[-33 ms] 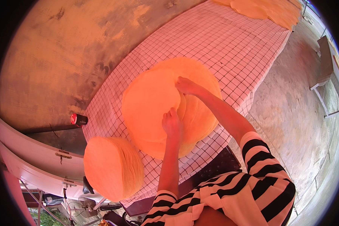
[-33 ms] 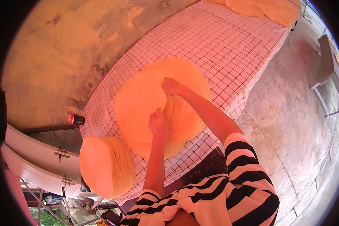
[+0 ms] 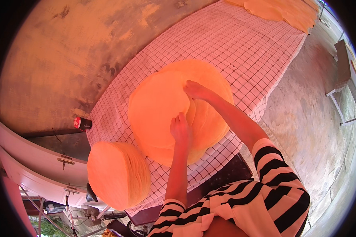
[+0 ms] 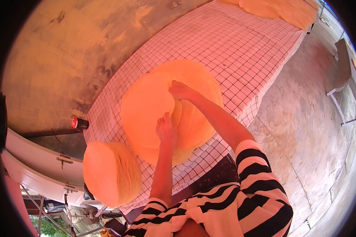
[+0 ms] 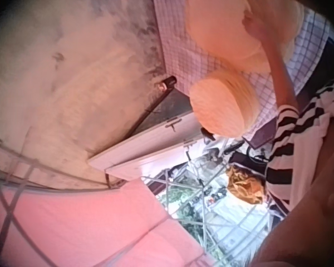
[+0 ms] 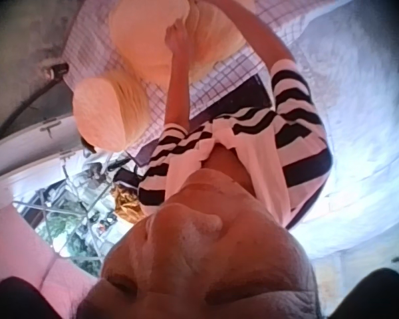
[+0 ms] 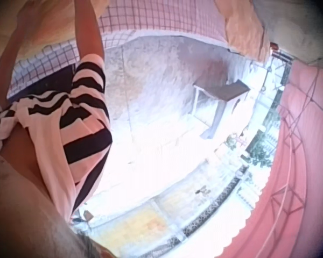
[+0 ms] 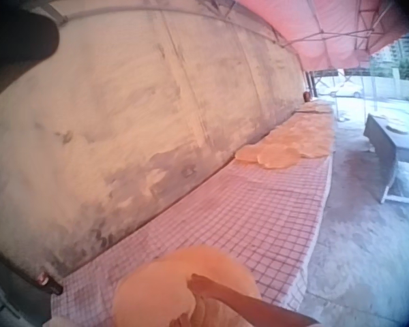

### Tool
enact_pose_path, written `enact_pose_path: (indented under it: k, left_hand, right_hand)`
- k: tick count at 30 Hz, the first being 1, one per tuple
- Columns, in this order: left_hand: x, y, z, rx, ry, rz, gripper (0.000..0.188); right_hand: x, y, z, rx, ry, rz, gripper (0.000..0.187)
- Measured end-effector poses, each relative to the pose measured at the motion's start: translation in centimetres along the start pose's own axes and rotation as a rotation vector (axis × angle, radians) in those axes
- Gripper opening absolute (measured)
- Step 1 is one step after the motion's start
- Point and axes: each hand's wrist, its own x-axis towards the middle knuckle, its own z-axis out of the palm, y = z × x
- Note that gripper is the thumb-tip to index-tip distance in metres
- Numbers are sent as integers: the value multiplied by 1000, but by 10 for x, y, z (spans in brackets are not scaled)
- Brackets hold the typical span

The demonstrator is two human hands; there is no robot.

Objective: The person organizes stacks of yellow circular crepes on a table by lifting and moving them to different piles by hand.

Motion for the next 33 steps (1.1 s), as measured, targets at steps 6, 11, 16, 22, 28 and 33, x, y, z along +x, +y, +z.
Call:
enact_pose_path:
  k: [6, 11, 16, 22, 28, 33]
  left_hand:
    - [0, -15, 2, -35, 28, -164, 20]
    - [1, -13, 9, -76, 14, -98, 17]
    - [-9, -9, 18, 24, 22, -114, 23]
    - [3, 8, 9, 184, 69, -88, 29]
    - [10, 11, 16, 141, 247, -132, 39]
    - [1, 8, 24, 131, 163, -126, 37]
  right_hand:
    - [10, 17, 20, 374, 24, 140, 19]
    - [-31, 6, 16, 480, -141, 253, 42]
    - [-34, 13, 9, 558, -289, 257, 54]
    - [-28, 3, 12, 541, -289, 99, 50]
    - [-27, 14, 20, 828, -139, 280, 58]
    - [-24, 34, 24, 934, -144, 302, 53]
